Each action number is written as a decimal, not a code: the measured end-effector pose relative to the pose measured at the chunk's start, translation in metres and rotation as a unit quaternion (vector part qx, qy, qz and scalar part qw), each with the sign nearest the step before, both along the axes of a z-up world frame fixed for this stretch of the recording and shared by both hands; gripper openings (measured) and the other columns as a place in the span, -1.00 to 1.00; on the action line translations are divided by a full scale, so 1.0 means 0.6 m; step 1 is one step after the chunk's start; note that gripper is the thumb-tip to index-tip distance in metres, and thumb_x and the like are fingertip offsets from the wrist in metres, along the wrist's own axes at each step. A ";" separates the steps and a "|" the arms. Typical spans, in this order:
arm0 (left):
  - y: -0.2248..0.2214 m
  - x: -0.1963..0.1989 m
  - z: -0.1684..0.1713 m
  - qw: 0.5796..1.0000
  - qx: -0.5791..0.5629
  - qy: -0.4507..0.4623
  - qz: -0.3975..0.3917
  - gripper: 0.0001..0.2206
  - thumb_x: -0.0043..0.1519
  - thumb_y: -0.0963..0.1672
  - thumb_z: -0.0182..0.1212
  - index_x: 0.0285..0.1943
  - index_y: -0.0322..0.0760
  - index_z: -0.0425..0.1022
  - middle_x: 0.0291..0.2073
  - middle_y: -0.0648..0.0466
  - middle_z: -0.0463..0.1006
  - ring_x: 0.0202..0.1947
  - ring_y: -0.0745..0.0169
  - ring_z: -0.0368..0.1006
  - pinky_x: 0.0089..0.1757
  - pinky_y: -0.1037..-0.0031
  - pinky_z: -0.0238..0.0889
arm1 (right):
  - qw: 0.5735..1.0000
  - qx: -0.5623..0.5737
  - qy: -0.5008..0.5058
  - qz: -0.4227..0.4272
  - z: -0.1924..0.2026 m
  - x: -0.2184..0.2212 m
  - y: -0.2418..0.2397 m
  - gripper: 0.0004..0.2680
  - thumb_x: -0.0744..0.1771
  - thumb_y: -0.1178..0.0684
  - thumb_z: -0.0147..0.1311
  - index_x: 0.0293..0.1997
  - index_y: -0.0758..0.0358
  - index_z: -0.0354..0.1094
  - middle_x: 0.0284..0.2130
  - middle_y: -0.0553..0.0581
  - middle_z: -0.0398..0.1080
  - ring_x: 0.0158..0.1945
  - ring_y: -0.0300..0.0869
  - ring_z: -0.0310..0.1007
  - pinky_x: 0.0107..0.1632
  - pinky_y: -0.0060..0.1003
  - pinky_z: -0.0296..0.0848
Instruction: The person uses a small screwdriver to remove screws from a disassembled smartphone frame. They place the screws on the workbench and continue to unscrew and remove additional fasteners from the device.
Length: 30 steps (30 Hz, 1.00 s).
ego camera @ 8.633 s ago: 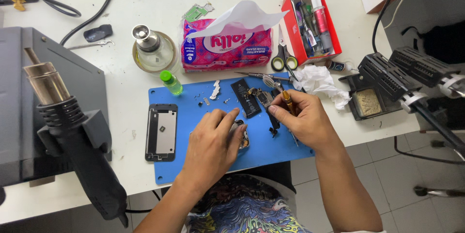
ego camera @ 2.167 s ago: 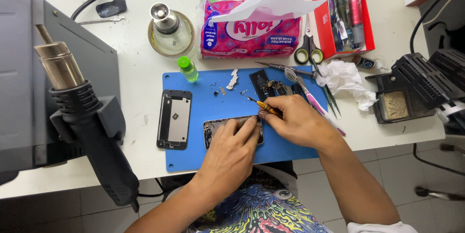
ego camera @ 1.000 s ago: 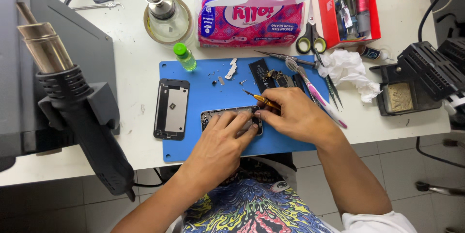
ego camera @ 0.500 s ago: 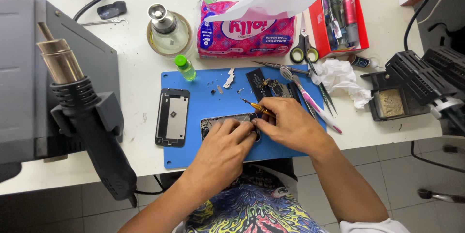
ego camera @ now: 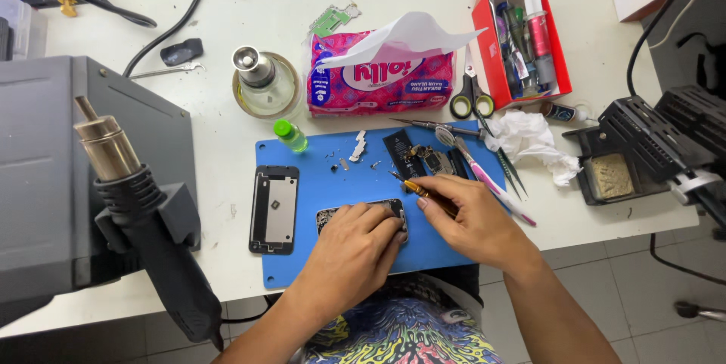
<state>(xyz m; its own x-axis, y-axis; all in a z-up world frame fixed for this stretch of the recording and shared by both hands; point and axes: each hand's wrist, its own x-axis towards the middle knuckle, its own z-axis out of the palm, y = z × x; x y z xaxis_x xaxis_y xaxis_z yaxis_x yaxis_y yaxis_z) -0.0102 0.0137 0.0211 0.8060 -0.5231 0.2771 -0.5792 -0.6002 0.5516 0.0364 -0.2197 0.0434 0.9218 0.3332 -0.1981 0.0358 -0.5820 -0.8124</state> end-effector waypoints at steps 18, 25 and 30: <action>0.029 0.004 0.019 0.996 -0.081 0.029 0.022 -0.85 0.49 -0.16 0.21 0.03 -0.39 0.63 0.02 -0.09 0.70 -0.05 -0.13 0.59 -0.08 0.12 0.37 | 0.980 0.099 -0.166 0.048 -0.025 0.025 0.002 -0.79 0.42 0.19 0.23 0.20 0.33 0.59 -0.23 0.10 0.60 -0.33 -0.25 0.50 -0.28 -0.39 0.43; 0.052 -0.001 0.015 0.996 -0.066 0.007 0.061 -0.86 0.50 -0.18 0.21 0.01 -0.41 0.63 -0.04 -0.09 0.67 -0.14 -0.11 0.50 -0.13 0.13 0.28 | 0.982 0.100 -0.146 0.065 -0.022 0.025 0.017 -0.77 0.43 0.18 0.20 0.24 0.32 0.60 -0.34 0.05 0.51 -0.40 -0.28 0.39 -0.33 -0.38 0.34; 0.057 0.002 0.019 0.990 -0.034 -0.037 0.135 -0.87 0.50 -0.16 0.23 0.00 -0.36 0.63 -0.11 -0.06 0.63 -0.21 -0.08 0.45 -0.15 0.13 0.29 | 0.991 0.079 -0.107 0.020 -0.020 0.022 0.021 -0.73 0.40 0.17 0.24 0.27 0.24 0.59 -0.12 0.06 0.67 -0.26 -0.34 0.56 -0.24 -0.47 0.48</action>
<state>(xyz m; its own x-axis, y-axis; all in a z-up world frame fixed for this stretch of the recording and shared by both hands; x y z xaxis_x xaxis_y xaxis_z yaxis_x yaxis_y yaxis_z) -0.0087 0.0480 0.0325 0.8900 -0.2703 0.3671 -0.4433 -0.7012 0.5584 0.0498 -0.2072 0.0312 0.9228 0.3810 0.0574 0.2365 -0.4425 -0.8650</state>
